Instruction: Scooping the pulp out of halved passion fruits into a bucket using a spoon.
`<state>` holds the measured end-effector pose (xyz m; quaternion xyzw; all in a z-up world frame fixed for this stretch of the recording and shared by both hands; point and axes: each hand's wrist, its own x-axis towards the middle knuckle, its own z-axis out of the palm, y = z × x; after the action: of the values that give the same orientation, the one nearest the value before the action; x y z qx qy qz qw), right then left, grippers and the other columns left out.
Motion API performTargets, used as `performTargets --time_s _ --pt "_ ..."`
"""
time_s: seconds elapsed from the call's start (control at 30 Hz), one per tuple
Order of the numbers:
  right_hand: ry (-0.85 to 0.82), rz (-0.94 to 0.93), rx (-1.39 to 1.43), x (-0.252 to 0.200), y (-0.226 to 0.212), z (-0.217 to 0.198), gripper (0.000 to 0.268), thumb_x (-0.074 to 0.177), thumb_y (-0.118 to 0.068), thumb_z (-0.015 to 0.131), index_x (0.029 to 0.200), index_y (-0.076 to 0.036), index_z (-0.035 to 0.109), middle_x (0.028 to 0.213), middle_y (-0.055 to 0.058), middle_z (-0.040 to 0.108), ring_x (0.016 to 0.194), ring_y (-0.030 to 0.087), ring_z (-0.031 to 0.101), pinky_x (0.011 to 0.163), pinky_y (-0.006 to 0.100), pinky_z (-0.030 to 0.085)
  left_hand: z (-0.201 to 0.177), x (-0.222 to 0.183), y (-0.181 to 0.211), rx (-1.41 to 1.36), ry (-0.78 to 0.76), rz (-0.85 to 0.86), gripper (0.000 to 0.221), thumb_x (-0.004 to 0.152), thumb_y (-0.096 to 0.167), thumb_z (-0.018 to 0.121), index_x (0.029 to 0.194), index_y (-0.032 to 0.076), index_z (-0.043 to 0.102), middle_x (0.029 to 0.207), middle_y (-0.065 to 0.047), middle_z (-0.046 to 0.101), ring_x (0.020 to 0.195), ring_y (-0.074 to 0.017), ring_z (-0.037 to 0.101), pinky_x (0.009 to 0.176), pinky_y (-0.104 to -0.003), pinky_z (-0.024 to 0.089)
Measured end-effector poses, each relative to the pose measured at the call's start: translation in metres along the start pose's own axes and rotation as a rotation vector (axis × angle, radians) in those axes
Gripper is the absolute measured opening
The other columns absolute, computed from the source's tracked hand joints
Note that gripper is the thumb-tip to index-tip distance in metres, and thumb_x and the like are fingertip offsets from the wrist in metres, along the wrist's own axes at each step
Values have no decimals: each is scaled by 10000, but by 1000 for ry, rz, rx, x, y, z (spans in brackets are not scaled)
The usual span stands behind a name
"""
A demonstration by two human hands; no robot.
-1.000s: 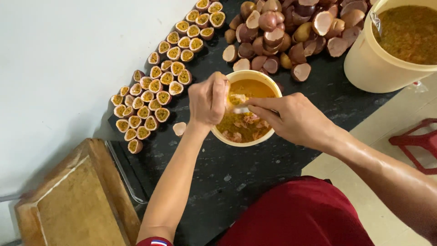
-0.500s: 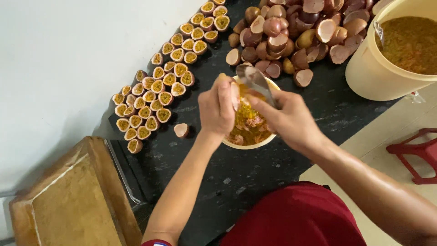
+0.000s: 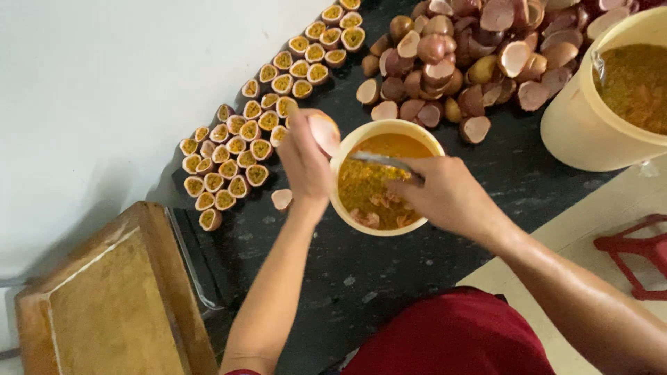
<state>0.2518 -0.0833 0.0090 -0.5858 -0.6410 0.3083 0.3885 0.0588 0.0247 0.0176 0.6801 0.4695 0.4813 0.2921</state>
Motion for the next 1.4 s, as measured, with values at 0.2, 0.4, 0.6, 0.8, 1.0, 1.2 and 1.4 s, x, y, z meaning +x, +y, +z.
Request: performTargets --time_s 0.2,0.4,0.6,0.8,1.0,1.2,1.4 --pt "69 78 -125 -1 -21 -9 415 870 -281 765 1226 -76 706 771 249 706 724 407 707 660 456 572 29 82 -36 196 -405 -102 730 1090 591 236 868 49 672 758 -80 697 553 -160 600 526 -332 503" --pt "47 60 -86 0 -5 0 393 835 -250 769 1178 -64 721 796 224 733 731 384 729 640 433 584 142 133 -46 384 -623 146 616 929 615 520 1264 127 691 1102 -126 753 1006 -300 727 849 -441 572" --pt "-36 258 -28 10 -30 -9 366 838 -267 746 1154 -84 727 723 185 744 635 314 766 608 396 595 204 188 -60 299 -498 447 641 907 479 726 1343 42 554 1080 -149 736 855 -262 760 724 -375 601" --pt "-12 280 -109 13 -21 -3 319 828 -297 784 974 -16 743 681 204 719 629 304 760 580 396 575 78 208 -151 425 -278 224 243 952 241 684 1086 50 752 714 -115 716 613 -237 694 573 -411 520" --pt "-12 321 -158 12 -11 -1 367 837 -317 851 955 11 736 530 151 509 480 235 458 486 372 475 -11 175 -223 808 -336 -185 523 885 503 777 748 22 624 628 -79 541 592 -242 568 605 -441 515" --pt "-20 408 -143 17 -19 0 455 828 -315 839 1167 -28 739 497 90 427 459 132 410 444 349 435 -38 133 -223 964 -374 27 703 617 691 890 893 94 643 1035 -122 548 1016 -327 507 910 -493 457" --pt "-17 400 -142 17 -23 2 450 834 -317 836 1131 8 740 513 67 465 492 124 430 461 330 454 -46 103 -248 1149 -265 34 930 601 754 881 1121 7 692 1231 -207 562 1220 -404 493 1002 -569 417"
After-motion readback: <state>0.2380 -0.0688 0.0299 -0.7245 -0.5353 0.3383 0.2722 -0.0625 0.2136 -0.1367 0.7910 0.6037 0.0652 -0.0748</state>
